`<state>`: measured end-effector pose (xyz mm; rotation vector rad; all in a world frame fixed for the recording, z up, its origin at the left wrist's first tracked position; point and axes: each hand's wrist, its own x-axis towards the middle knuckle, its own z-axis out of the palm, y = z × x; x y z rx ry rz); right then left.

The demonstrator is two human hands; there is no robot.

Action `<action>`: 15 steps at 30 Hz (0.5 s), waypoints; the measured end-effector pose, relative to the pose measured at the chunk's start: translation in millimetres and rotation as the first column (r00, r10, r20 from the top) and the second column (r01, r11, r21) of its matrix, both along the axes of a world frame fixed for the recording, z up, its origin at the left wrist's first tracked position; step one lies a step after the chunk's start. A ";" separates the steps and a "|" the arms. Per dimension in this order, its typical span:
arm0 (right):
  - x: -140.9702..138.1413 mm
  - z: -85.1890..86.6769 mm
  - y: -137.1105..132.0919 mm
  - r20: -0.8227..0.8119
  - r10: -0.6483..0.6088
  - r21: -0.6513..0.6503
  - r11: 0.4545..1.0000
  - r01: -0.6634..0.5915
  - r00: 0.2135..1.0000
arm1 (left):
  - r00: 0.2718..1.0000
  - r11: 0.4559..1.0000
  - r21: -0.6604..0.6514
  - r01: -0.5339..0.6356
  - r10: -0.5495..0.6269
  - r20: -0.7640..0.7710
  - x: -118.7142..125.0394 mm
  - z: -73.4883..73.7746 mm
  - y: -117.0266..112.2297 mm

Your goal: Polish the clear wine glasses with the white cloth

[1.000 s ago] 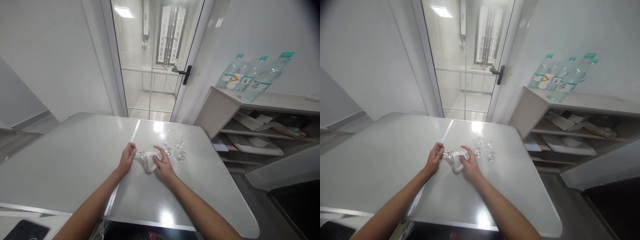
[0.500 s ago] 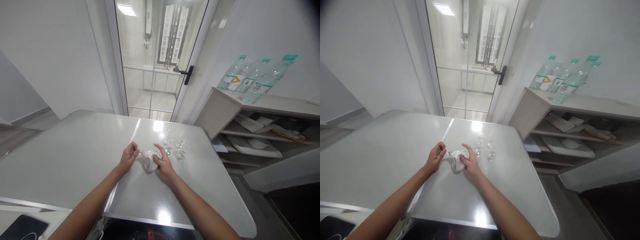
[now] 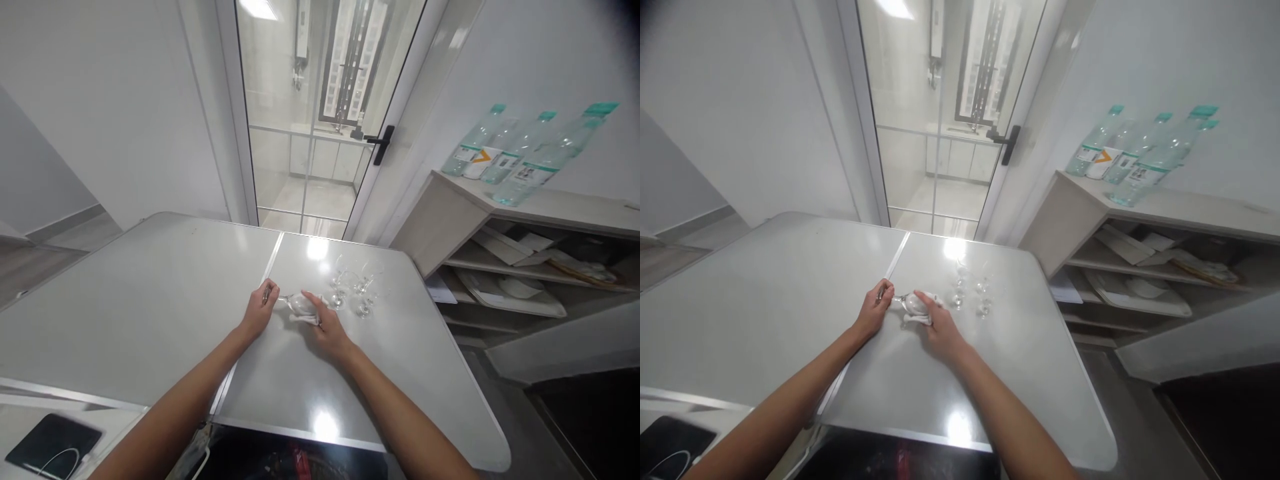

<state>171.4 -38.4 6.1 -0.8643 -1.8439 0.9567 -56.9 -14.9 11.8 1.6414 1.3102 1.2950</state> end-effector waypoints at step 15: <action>-4.6 -11.1 0.7 0.192 -0.224 0.523 0.847 0.094 0.955 | 0.899 0.954 -0.255 0.154 -0.028 0.438 9.3 2.0 -0.2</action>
